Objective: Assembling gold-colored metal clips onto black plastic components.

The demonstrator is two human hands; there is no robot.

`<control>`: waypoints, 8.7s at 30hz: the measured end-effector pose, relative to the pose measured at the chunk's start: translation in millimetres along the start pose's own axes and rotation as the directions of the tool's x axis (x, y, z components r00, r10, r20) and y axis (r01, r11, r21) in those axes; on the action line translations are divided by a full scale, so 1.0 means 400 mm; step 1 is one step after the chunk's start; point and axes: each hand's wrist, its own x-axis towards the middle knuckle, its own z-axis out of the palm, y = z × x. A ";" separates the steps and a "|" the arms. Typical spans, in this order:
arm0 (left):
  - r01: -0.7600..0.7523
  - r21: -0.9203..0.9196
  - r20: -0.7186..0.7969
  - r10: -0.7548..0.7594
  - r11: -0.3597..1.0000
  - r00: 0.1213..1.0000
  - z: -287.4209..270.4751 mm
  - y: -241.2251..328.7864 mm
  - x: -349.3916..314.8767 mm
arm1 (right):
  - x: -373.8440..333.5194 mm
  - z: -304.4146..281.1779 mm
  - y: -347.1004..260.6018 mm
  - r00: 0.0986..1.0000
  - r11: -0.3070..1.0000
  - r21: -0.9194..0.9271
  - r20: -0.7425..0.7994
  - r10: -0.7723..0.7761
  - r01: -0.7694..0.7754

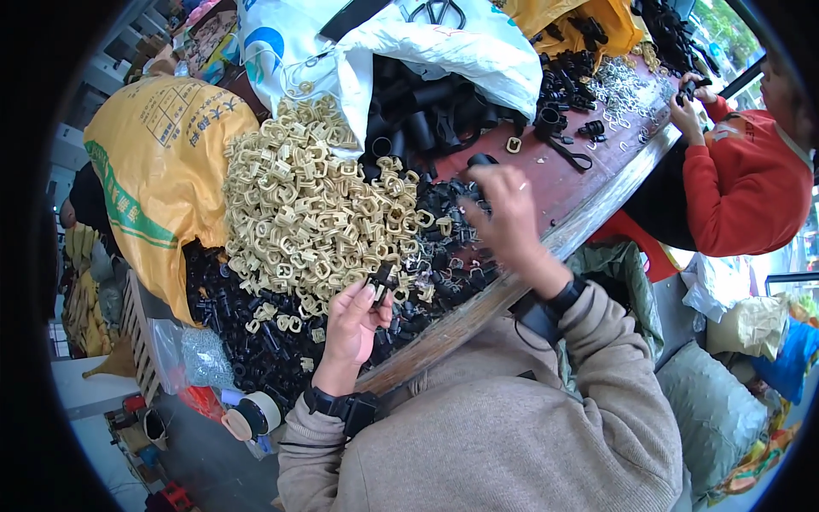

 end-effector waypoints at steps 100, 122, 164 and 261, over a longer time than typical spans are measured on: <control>0.110 0.029 0.044 -0.111 0.994 0.993 0.034 -0.002 -0.026 | -0.104 -0.003 -0.160 0.656 0.130 0.677 0.735 -0.170 -0.724; -0.141 0.411 -0.307 0.283 0.901 0.909 -0.128 -0.016 -0.211 | -0.272 -0.358 0.166 0.652 0.749 0.312 0.730 0.204 -0.584; 0.081 0.995 -0.094 0.810 0.058 0.579 -0.237 0.106 -0.161 | -0.168 -0.002 -0.139 0.772 0.917 0.310 0.506 -0.384 0.252; -0.424 0.725 0.201 0.423 0.542 0.884 0.101 -0.095 0.084 | -0.148 -0.004 -0.091 0.529 -0.134 0.549 0.834 0.159 -0.825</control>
